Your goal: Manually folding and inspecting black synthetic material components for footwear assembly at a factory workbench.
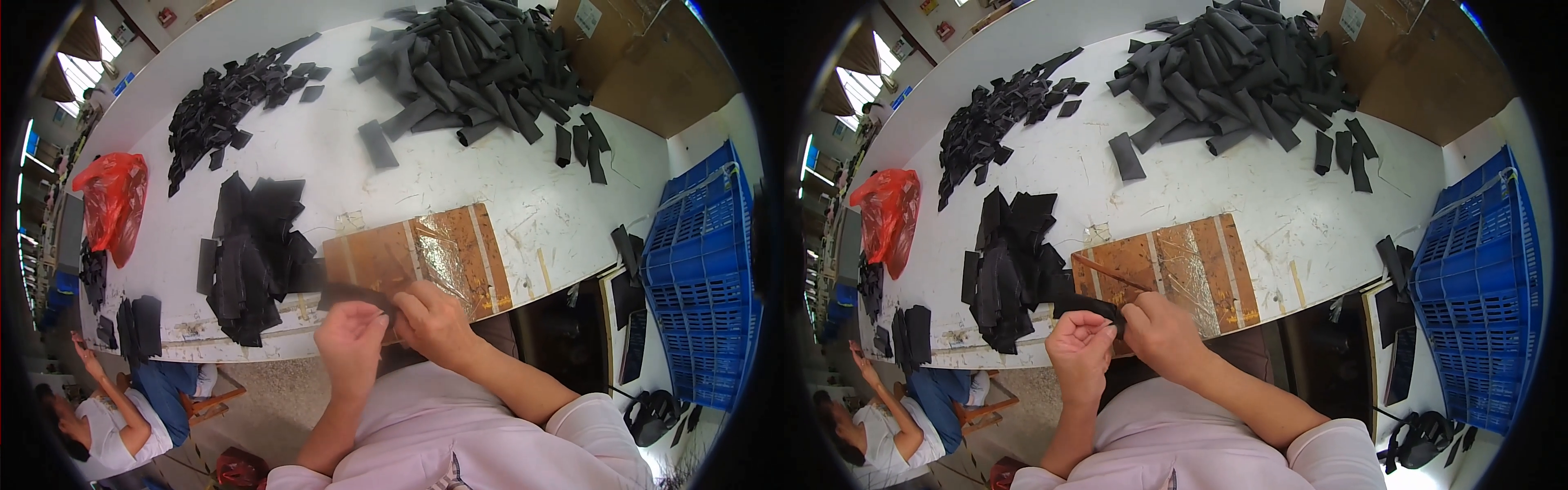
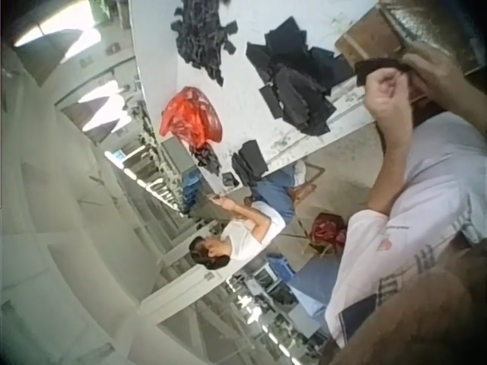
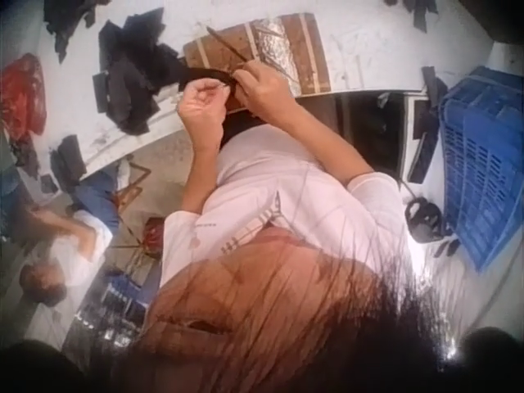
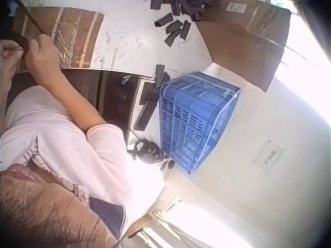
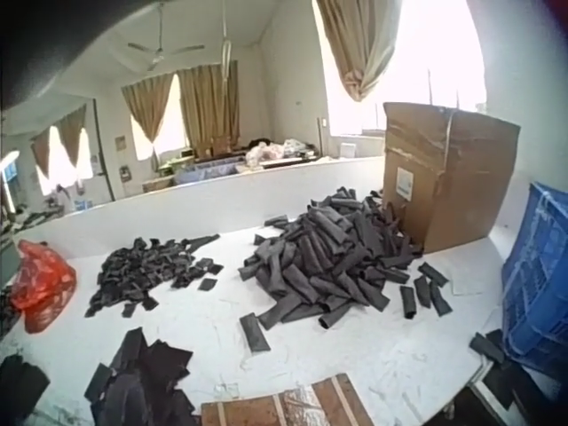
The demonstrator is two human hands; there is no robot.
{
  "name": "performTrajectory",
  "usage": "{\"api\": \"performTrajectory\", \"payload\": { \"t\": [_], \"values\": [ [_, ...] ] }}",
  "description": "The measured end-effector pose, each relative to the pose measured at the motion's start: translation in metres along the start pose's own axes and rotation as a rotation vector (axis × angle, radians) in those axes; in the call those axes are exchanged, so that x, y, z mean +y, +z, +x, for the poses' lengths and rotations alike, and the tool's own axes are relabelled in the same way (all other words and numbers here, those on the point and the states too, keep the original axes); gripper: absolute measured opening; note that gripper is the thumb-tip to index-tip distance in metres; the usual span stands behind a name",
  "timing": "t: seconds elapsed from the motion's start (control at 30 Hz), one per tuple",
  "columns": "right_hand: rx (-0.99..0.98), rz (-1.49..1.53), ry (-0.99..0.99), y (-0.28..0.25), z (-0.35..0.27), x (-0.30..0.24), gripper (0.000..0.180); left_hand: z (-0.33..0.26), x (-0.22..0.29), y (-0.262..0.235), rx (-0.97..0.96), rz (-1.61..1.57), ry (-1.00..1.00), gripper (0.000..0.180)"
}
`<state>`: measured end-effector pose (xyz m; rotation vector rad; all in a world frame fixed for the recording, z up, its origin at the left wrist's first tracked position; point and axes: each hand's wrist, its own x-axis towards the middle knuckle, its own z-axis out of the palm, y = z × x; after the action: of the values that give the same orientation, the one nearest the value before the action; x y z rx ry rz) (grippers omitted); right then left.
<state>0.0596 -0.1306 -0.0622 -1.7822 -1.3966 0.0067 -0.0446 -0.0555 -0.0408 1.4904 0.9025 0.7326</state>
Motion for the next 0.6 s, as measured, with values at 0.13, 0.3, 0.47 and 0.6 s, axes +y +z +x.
{"api": "performTrajectory", "payload": {
  "t": [0.13, 0.3, 0.47, 0.6],
  "values": [
    [-0.053, 0.687, 0.385, -0.015, 0.003, 0.000, 0.008, 0.007, 0.019, -0.012, -0.288, -0.799, -0.449, 0.019],
    [-0.205, 1.573, 1.077, -0.019, -0.002, -0.003, 0.004, 0.004, 0.008, -0.003, -0.159, -0.217, -0.216, 0.018],
    [-0.181, 1.697, 1.038, -0.008, -0.003, -0.005, 0.011, 0.000, -0.011, 0.012, 0.039, 0.060, 0.104, 0.015],
    [-0.193, 1.403, 0.901, -0.012, -0.004, -0.001, 0.015, 0.001, 0.006, -0.002, -0.159, -0.433, -0.267, 0.018]
  ]
}}
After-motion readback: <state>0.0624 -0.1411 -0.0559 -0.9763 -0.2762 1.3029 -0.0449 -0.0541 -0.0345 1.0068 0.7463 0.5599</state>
